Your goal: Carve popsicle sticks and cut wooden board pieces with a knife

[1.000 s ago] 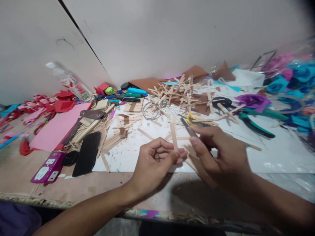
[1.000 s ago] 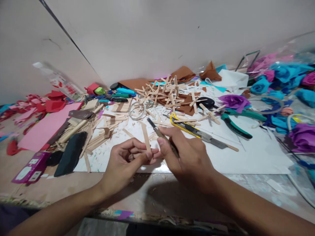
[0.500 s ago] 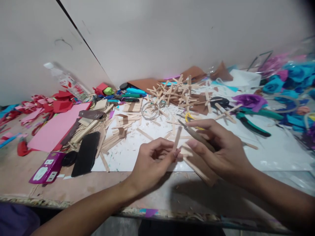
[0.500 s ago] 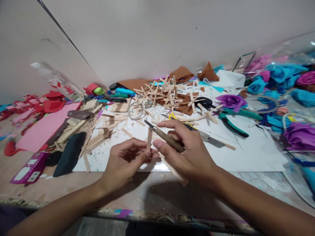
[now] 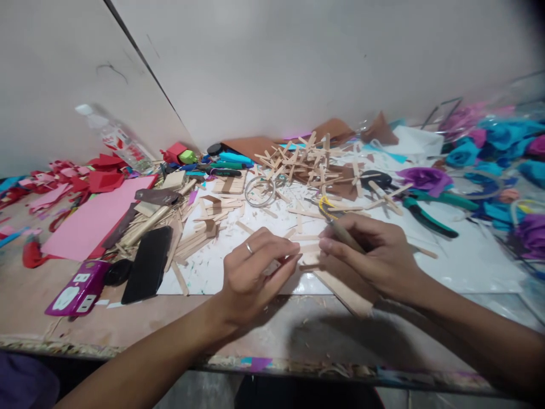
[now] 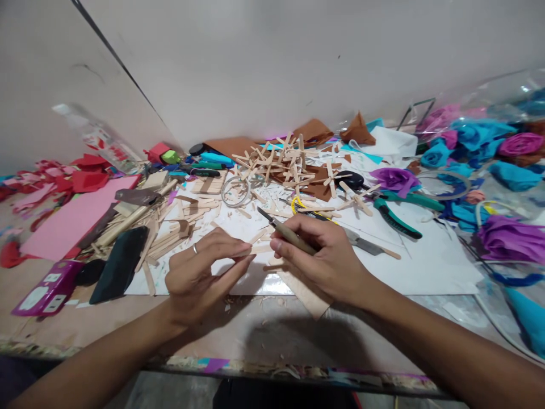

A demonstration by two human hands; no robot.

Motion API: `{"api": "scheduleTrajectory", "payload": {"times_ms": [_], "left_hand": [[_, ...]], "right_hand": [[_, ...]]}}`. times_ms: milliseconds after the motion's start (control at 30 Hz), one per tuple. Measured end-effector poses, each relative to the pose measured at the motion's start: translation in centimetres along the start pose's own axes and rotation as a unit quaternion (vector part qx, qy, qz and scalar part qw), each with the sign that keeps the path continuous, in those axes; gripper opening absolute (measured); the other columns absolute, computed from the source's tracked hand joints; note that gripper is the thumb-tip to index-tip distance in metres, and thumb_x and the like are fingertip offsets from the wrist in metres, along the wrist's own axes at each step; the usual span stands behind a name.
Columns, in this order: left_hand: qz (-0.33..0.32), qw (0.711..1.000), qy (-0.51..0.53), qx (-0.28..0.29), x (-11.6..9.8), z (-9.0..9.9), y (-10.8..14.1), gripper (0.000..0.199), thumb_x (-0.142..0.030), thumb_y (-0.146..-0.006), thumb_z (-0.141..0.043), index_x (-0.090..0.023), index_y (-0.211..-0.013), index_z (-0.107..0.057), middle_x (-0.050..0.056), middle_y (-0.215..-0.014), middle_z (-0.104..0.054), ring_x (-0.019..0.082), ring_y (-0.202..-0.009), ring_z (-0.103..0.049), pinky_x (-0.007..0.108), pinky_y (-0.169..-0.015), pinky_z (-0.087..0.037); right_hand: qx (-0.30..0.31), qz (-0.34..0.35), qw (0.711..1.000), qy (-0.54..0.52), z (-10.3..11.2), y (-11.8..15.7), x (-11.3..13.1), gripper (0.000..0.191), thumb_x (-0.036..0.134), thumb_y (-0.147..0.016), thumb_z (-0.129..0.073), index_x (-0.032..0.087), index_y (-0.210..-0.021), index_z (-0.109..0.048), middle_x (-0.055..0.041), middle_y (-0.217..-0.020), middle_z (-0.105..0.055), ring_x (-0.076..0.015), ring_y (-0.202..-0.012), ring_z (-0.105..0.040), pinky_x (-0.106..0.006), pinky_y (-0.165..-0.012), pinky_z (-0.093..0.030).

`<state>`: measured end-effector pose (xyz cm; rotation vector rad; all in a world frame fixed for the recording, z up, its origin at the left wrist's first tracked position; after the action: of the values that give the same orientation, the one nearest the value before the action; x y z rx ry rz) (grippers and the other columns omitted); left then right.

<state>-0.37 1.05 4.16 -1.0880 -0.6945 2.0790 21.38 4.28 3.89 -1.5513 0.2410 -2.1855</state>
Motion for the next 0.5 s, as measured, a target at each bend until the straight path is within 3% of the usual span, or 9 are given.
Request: {"api": "scheduleTrajectory", "payload": {"times_ms": [100,200,267,333,400,500], "left_hand": [[0.01,1.0,0.016,0.005,-0.4,-0.1,-0.2,0.032,-0.007,-0.088,-0.079,-0.025,-0.114,-0.076,0.004,-0.094,-0.08,0.018,-0.084,-0.074,0.034,-0.078,-0.061],[0.133,0.987,0.086,0.013,-0.3,-0.5,-0.3,0.013,-0.015,-0.091,-0.08,-0.021,-0.102,-0.08,0.004,-0.089,-0.08,0.016,-0.078,-0.074,0.029,-0.071,-0.06],[0.263,0.951,0.162,0.012,0.1,-1.0,-0.1,0.007,-0.023,-0.092,-0.081,-0.019,-0.098,-0.08,0.004,-0.086,-0.08,0.013,-0.068,-0.073,0.025,-0.062,-0.059],[0.361,0.903,0.234,0.007,0.4,-1.5,0.1,0.014,-0.029,-0.09,-0.083,-0.018,-0.098,-0.079,0.003,-0.084,-0.079,0.012,-0.06,-0.071,0.022,-0.055,-0.058],[0.402,0.872,0.279,0.001,0.6,-1.8,0.1,0.02,-0.03,-0.086,-0.087,-0.016,-0.097,-0.078,0.002,-0.082,-0.078,0.011,-0.057,-0.072,0.021,-0.053,-0.059],[0.428,0.852,0.302,0.003,0.9,-1.9,-0.1,0.022,-0.029,-0.083,-0.09,-0.015,-0.095,-0.076,0.002,-0.076,-0.077,0.012,-0.055,-0.072,0.02,-0.053,-0.06]], "right_hand": [[-0.002,0.016,1.0,-0.001,0.0,-0.2,-0.1,0.008,0.024,-0.091,-0.075,0.02,-0.084,-0.074,0.0002,-0.073,-0.071,-0.0126,-0.063,-0.063,-0.022,-0.058,-0.049],[0.003,0.029,1.0,0.009,0.1,-0.3,-0.1,0.01,0.025,-0.092,-0.075,0.021,-0.084,-0.074,0.0003,-0.074,-0.072,-0.012,-0.063,-0.062,-0.022,-0.059,-0.048],[0.012,0.035,0.999,0.014,0.2,-0.4,-0.1,0.01,0.024,-0.092,-0.074,0.02,-0.083,-0.074,0.0,-0.073,-0.072,-0.0122,-0.063,-0.062,-0.022,-0.058,-0.047],[0.039,0.043,0.998,0.014,0.2,-0.4,0.0,0.009,0.024,-0.092,-0.074,0.02,-0.084,-0.074,-0.0001,-0.073,-0.071,-0.0122,-0.063,-0.061,-0.023,-0.058,-0.046],[0.084,0.044,0.995,0.011,0.0,-0.4,0.1,0.011,0.027,-0.093,-0.074,0.019,-0.086,-0.075,0.001,-0.071,-0.069,-0.0113,-0.062,-0.058,-0.022,-0.058,-0.043],[0.141,0.034,0.989,0.006,-0.2,-0.3,0.1,0.013,0.03,-0.096,-0.074,0.019,-0.09,-0.076,0.0021,-0.069,-0.067,-0.01,-0.06,-0.055,-0.022,-0.056,-0.04]]}}
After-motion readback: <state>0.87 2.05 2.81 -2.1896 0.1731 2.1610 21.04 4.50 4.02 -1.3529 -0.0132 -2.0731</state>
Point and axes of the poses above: each hand's wrist, its own y-axis away from the middle knuckle, its own z-axis out of the back of the hand, x = y × z, the point moved 3 cm from there along -y, towards the middle knuckle
